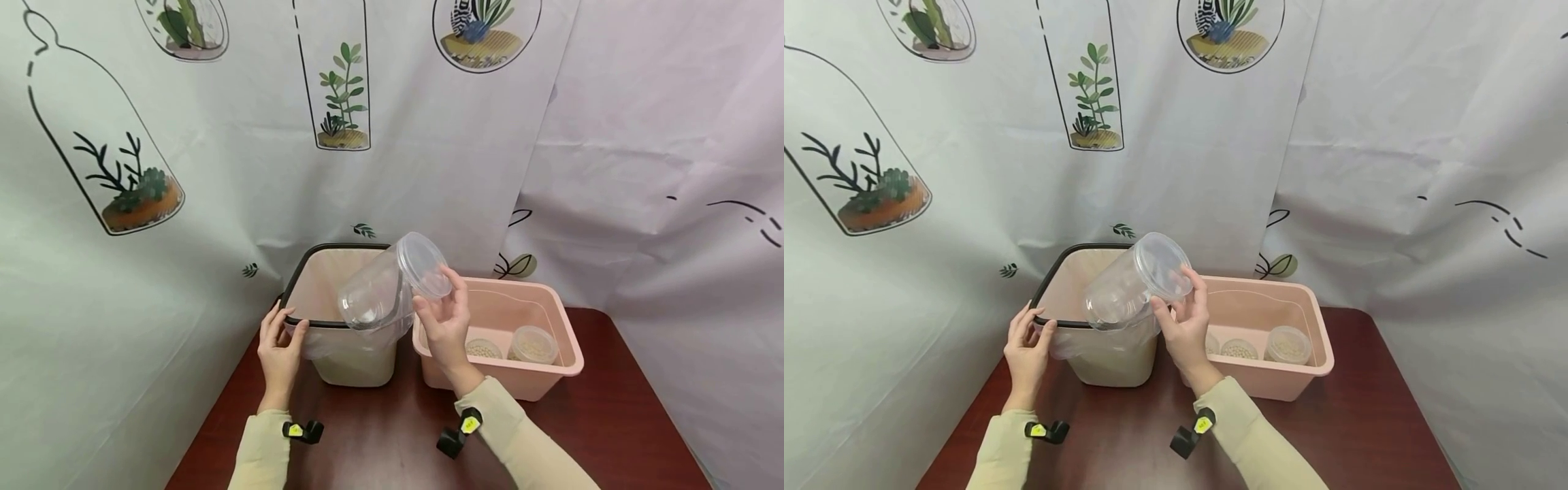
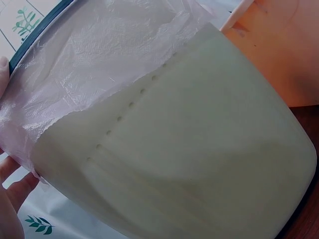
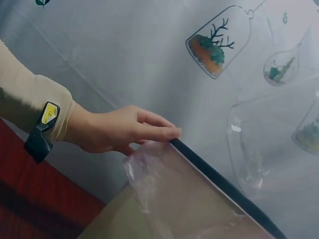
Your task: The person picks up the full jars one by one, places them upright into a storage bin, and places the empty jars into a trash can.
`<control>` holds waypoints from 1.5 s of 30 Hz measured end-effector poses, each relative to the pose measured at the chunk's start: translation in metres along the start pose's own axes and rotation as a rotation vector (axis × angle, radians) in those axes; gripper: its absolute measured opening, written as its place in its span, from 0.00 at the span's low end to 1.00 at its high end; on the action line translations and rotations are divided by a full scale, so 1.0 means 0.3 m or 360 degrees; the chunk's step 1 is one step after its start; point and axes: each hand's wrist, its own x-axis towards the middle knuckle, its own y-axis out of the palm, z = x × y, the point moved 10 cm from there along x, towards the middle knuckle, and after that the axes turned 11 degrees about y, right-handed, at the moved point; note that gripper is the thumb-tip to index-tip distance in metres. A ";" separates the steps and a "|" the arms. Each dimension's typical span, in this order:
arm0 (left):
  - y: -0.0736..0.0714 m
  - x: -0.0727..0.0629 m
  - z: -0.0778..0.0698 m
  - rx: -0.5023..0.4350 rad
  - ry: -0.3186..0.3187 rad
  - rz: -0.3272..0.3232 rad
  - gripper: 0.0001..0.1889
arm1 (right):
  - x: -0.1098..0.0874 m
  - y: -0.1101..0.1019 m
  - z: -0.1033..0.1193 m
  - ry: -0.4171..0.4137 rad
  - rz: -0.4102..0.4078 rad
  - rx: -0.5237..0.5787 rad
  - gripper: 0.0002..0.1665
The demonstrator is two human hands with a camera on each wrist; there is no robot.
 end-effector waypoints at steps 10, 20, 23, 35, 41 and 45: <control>-0.002 -0.003 0.012 -0.0083 -0.0022 -0.0025 0.16 | 0.039 0.032 -0.089 0.0004 -0.0055 -0.0006 0.38; 0.001 -0.005 0.006 -0.0057 -0.0017 -0.0003 0.16 | 0.029 0.047 -0.162 0.0207 -0.0058 -0.0369 0.36; 0.005 -0.003 0.008 -0.0080 -0.0019 0.0004 0.16 | 0.022 0.070 -0.139 0.0229 -0.0003 -0.0484 0.29; 0.002 -0.005 0.005 -0.0037 -0.0024 0.0001 0.16 | -0.001 0.049 -0.131 0.0222 0.0034 -0.0666 0.11; 0.009 0.005 -0.009 0.0033 -0.0040 0.0074 0.17 | -0.020 0.003 -0.110 0.0225 -0.0002 -0.0724 0.09; 0.015 0.003 -0.017 0.0103 -0.0117 0.0143 0.17 | -0.042 -0.026 -0.082 0.0210 0.0016 -0.0788 0.08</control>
